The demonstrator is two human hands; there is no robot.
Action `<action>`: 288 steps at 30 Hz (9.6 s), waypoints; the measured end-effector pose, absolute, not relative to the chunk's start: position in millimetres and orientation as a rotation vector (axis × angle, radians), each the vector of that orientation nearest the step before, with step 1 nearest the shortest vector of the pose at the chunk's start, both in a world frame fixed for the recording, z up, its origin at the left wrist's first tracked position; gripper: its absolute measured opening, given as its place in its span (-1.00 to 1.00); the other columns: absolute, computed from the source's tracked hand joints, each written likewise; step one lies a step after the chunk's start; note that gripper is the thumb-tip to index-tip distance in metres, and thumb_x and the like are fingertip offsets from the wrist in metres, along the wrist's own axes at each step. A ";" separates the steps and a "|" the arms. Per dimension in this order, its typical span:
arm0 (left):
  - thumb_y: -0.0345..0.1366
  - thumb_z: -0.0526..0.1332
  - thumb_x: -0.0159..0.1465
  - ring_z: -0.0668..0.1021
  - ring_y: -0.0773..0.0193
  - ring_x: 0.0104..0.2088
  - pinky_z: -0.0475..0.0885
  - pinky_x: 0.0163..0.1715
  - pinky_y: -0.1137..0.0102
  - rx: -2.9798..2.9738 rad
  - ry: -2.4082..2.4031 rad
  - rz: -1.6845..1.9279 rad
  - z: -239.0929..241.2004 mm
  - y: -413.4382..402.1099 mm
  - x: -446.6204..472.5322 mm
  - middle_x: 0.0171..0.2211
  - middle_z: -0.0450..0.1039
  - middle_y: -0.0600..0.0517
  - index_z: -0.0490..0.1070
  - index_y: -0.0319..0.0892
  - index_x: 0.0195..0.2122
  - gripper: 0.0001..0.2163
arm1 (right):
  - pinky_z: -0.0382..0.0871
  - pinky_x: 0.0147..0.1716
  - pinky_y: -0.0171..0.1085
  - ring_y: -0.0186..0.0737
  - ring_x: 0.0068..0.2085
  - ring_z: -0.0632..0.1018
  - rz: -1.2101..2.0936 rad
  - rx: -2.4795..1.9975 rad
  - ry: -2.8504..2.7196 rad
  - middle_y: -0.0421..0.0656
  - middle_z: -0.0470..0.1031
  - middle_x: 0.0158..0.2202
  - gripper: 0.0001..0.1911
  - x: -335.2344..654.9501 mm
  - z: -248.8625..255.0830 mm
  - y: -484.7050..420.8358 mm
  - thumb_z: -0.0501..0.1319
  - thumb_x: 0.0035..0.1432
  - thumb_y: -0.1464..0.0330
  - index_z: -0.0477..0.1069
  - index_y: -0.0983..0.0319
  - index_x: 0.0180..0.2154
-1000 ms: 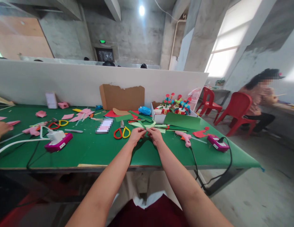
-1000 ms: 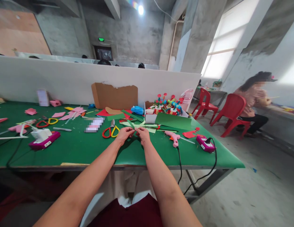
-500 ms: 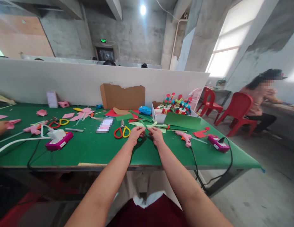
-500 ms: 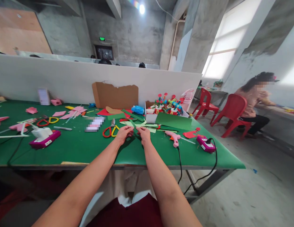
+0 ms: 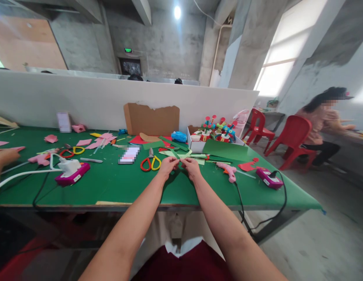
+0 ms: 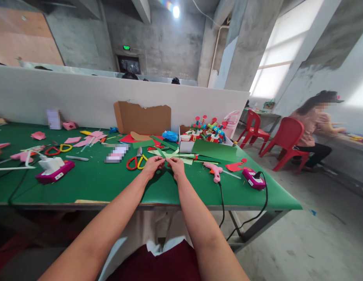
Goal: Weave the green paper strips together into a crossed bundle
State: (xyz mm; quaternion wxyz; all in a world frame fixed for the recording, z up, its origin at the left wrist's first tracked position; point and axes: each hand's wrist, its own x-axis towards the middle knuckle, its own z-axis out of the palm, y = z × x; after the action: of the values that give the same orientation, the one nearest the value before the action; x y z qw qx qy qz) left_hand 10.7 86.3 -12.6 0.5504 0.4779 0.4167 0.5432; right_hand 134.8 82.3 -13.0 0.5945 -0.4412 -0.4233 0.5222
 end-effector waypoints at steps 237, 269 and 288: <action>-0.13 0.41 -0.12 0.34 0.43 -0.64 0.22 -0.61 0.50 1.196 1.041 1.268 -13.9 87.9 9.1 -0.68 0.32 0.13 0.33 -0.21 -0.58 -0.69 | 0.39 -0.48 -0.38 -0.41 -0.57 0.45 1.434 -0.974 -0.785 -0.28 0.45 -0.63 -0.80 135.2 -9.7 82.2 0.38 -0.22 0.45 0.35 0.23 -0.56; -0.18 0.43 -0.10 0.42 0.40 -0.61 0.28 -0.61 0.51 1.109 0.958 1.291 -17.0 89.9 9.6 -0.55 0.47 0.05 0.49 -0.27 -0.38 -0.68 | 0.42 -0.40 -0.29 -0.30 -0.54 0.50 1.121 -1.034 -1.024 -0.26 0.49 -0.63 -0.83 136.8 -15.4 86.2 0.39 -0.19 0.28 0.51 0.23 -0.50; -0.13 0.43 -0.15 0.37 0.43 -0.63 0.27 -0.60 0.50 1.079 0.998 1.416 -20.7 92.0 11.0 -0.63 0.40 0.10 0.41 -0.24 -0.52 -0.69 | 0.45 -0.49 -0.40 -0.39 -0.57 0.50 1.494 -0.896 -0.830 -0.24 0.49 -0.64 -0.83 135.2 -14.2 85.4 0.45 -0.15 0.40 0.48 0.28 -0.50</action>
State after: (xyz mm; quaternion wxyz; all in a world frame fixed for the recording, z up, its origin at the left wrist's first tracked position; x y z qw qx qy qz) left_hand 11.0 92.0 -20.7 0.5230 0.4507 0.4167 0.5913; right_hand 135.2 85.4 -14.2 0.5694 -0.3818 -0.3536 0.6364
